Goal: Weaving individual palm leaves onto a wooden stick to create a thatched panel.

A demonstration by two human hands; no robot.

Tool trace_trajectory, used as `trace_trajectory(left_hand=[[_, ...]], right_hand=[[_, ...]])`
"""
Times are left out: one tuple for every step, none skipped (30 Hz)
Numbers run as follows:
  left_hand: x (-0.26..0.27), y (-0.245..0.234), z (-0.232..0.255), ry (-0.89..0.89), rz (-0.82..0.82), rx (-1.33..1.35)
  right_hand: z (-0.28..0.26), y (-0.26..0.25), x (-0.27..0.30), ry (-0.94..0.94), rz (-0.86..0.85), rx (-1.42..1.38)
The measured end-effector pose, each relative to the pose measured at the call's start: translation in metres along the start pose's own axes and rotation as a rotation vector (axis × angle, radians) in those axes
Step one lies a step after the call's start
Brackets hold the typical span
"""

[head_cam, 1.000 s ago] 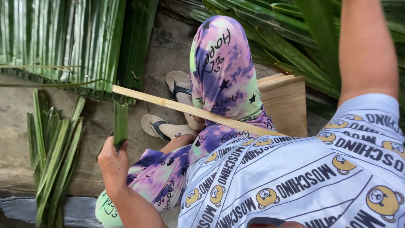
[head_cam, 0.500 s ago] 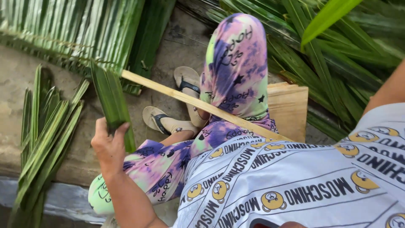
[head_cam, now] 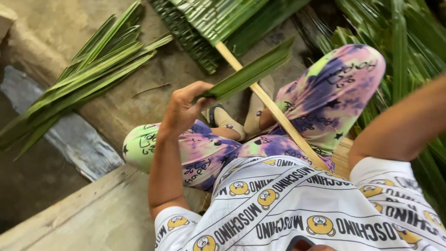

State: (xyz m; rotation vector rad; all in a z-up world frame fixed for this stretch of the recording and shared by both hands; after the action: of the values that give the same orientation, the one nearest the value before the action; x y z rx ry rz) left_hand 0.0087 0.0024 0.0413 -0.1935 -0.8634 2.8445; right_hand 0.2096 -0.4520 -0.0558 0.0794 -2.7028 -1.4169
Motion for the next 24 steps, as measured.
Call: trace_trajectory(left_hand=[[-0.001,-0.003,0.012,0.01,-0.028,0.133],[-0.002,-0.005,0.019,-0.001,-0.008,0.125],[-0.003,-0.007,0.029,0.052,0.006,0.142],[-0.007,-0.008,0.038,0.103,0.015,0.158],[-0.013,-0.006,0.044,0.092,0.03,0.149],[-0.018,-0.006,0.058,0.222,0.132,-0.02],[-0.023,-0.006,0.072,0.35,0.226,-0.194],[-0.029,0.002,0.061,0.344,0.235,-0.199],[-0.036,0.008,0.049,0.281,0.311,-0.378],[-0.042,0.014,0.037,0.216,0.38,-0.555],[-0.046,0.018,0.026,0.209,0.383,-0.557],[-0.051,0.019,0.008,0.095,0.349,-0.355],[-0.057,0.023,-0.011,-0.018,0.31,-0.153],[-0.06,0.03,-0.02,-0.021,0.31,-0.154],[-0.064,0.038,-0.032,-0.071,0.29,-0.156],[-0.065,0.048,-0.044,-0.128,0.263,-0.155],[-0.069,0.052,-0.047,-0.139,0.257,-0.154],[-0.073,0.058,-0.049,-0.107,0.229,-0.129],[-0.077,0.063,-0.051,-0.075,0.202,-0.104],[-0.079,0.06,-0.058,-0.08,0.198,-0.104],[-0.08,0.054,-0.065,-0.076,0.24,-0.123],[-0.078,0.049,-0.072,-0.077,0.279,-0.143],[-0.075,0.039,-0.066,-0.087,0.274,-0.143],[-0.072,0.026,-0.063,-0.142,0.343,-0.109]], right_hand=[[0.018,0.02,0.004,-0.002,-0.008,-0.043],[0.042,0.04,0.011,-0.003,-0.016,-0.085],[0.067,0.061,0.018,-0.004,-0.022,-0.128],[0.091,0.082,0.025,-0.006,-0.023,-0.171],[0.117,0.102,0.032,0.012,-0.033,-0.176],[0.147,0.127,0.04,0.14,-0.103,-0.143],[0.176,0.151,0.05,0.268,-0.172,-0.111],[0.185,0.153,0.057,0.278,-0.18,-0.111],[0.199,0.156,0.065,0.375,-0.232,-0.148],[0.21,0.159,0.075,0.471,-0.277,-0.185],[0.215,0.155,0.073,0.478,-0.279,-0.186],[0.221,0.152,0.073,0.529,-0.315,-0.223],[0.227,0.15,0.072,0.579,-0.35,-0.259],[0.234,0.141,0.068,0.582,-0.35,-0.261],[0.243,0.128,0.063,0.562,-0.297,-0.119],[0.251,0.112,0.062,0.546,-0.235,0.022],[0.255,0.11,0.06,0.554,-0.227,0.019],[0.26,0.102,0.058,0.563,-0.142,0.048],[0.264,0.095,0.057,0.572,-0.058,0.078],[0.264,0.091,0.054,0.576,-0.054,0.075],[0.261,0.083,0.05,0.532,0.022,0.166],[0.259,0.074,0.049,0.492,0.1,0.256],[0.26,0.066,0.046,0.501,0.107,0.253],[0.257,0.056,0.041,0.448,0.165,0.233]])
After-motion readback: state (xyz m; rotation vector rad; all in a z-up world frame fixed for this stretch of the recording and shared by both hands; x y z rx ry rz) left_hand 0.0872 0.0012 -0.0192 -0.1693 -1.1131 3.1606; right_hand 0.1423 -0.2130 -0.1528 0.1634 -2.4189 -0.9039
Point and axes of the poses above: each hand's wrist, its own x-axis away from the middle knuckle, its own y-axis out of the palm, z = x × y, the point moved 5 cm from there along -x, towards the middle knuckle, and after that the axes turned 13 degrees about -x, right-handed, at the moved point
